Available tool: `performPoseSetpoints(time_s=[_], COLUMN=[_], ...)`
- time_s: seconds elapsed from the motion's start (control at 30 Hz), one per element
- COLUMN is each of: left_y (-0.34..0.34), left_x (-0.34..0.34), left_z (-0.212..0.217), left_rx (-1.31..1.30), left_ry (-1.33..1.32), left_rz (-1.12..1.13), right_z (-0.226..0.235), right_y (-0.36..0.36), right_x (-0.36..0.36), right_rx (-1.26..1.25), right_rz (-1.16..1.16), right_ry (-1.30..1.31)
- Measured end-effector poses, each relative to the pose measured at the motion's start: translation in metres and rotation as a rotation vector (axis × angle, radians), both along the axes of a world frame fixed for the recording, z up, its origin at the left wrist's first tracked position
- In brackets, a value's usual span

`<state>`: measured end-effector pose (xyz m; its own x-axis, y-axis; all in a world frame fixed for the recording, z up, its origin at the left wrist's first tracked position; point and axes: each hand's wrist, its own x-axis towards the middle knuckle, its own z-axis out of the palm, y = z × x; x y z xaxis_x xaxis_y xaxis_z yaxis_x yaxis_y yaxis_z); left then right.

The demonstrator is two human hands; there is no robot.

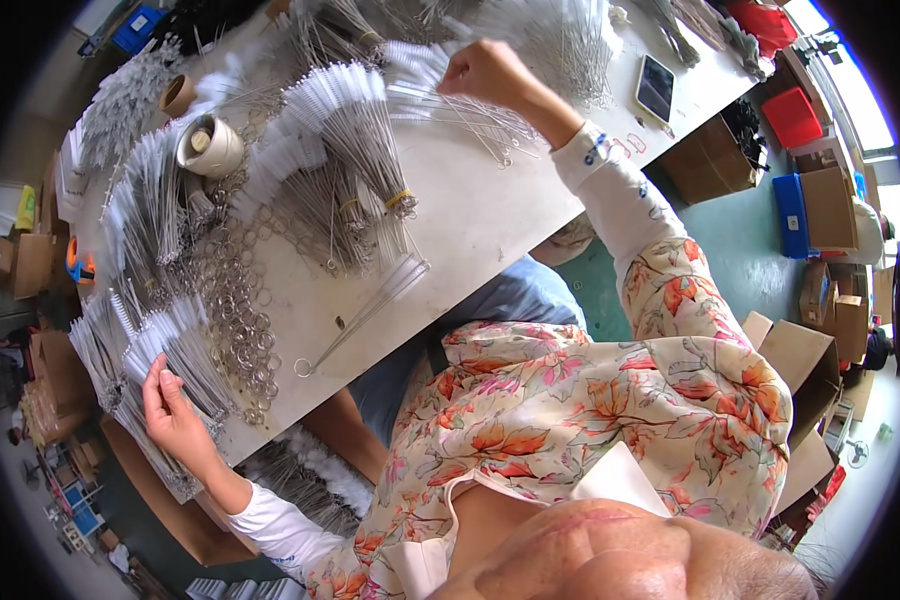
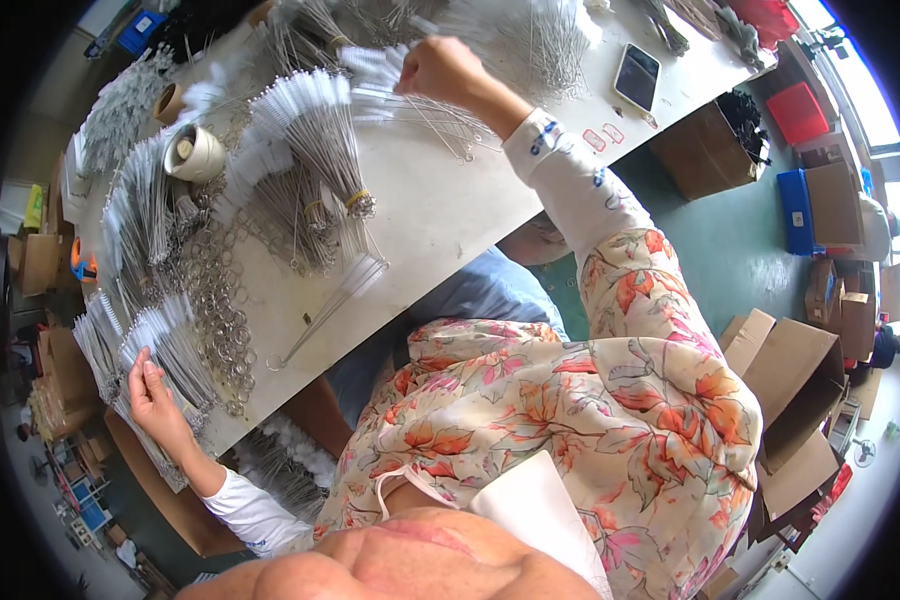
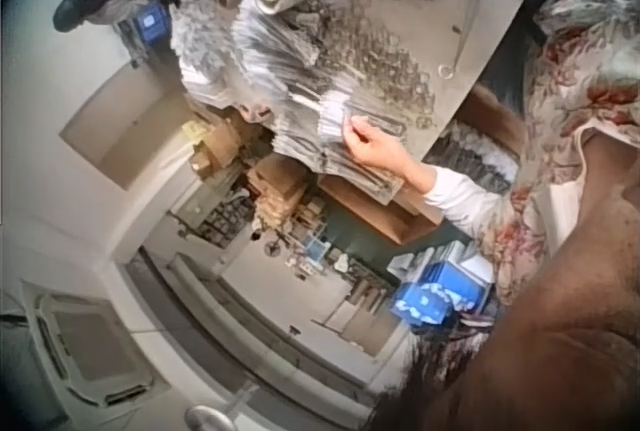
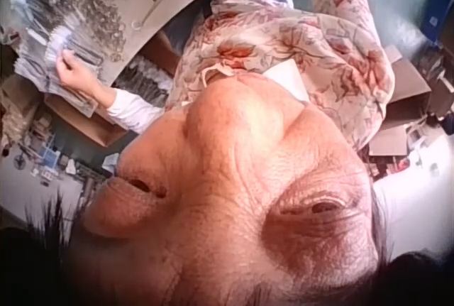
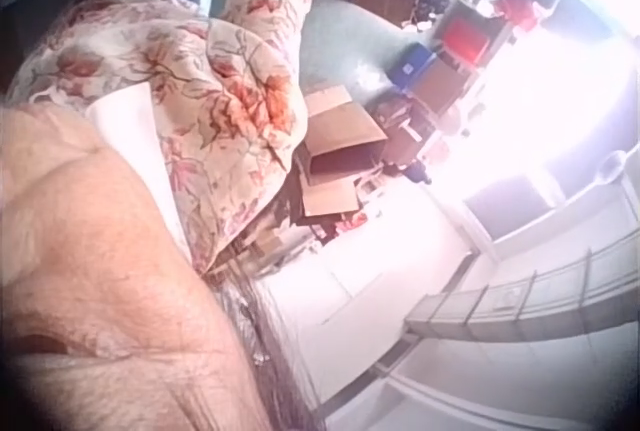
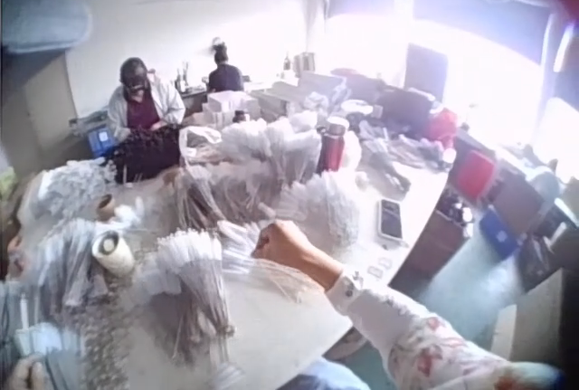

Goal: Manually assembling small white brush components with metal rings and wires at a workbench.

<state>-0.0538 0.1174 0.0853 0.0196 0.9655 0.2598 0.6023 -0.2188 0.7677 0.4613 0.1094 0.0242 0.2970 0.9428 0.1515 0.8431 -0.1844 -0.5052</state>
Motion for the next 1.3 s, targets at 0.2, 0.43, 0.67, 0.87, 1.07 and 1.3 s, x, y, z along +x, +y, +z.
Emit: performPoseSetpoints(time_s=[0.2,0.43,0.67,0.87,1.07,1.3], left_y=[-0.006,-0.013,-0.019,-0.031,-0.076,-0.065], left_x=[0.014,0.018,0.013,0.039,0.125,0.217], left_z=[-0.010,-0.023,-0.020,-0.031,-0.006,-0.024], left_rx=[-0.032,-0.179,-0.233,-0.260,-0.275,0.231], left_ry=[-0.185,-0.210,-0.278,-0.683,-0.562,-0.301], left_rz=[-0.041,-0.027,-0.018,-0.187,-0.391,-0.598], right_z=[0.047,-0.025,-0.012,0.036,0.085,0.069], right_y=[-0.017,-0.024,-0.013,-0.035,-0.051,-0.090], right_x=[0.054,0.062,0.105,0.184,-0.024,-0.170], right_rx=[0.219,-0.179,-0.060,0.575,0.520,0.076], right_rz=[-0.074,-0.150,-0.403,-0.545,0.010,0.541], right_ry=[0.604,-0.549,-0.470,0.033,1.137,1.079])
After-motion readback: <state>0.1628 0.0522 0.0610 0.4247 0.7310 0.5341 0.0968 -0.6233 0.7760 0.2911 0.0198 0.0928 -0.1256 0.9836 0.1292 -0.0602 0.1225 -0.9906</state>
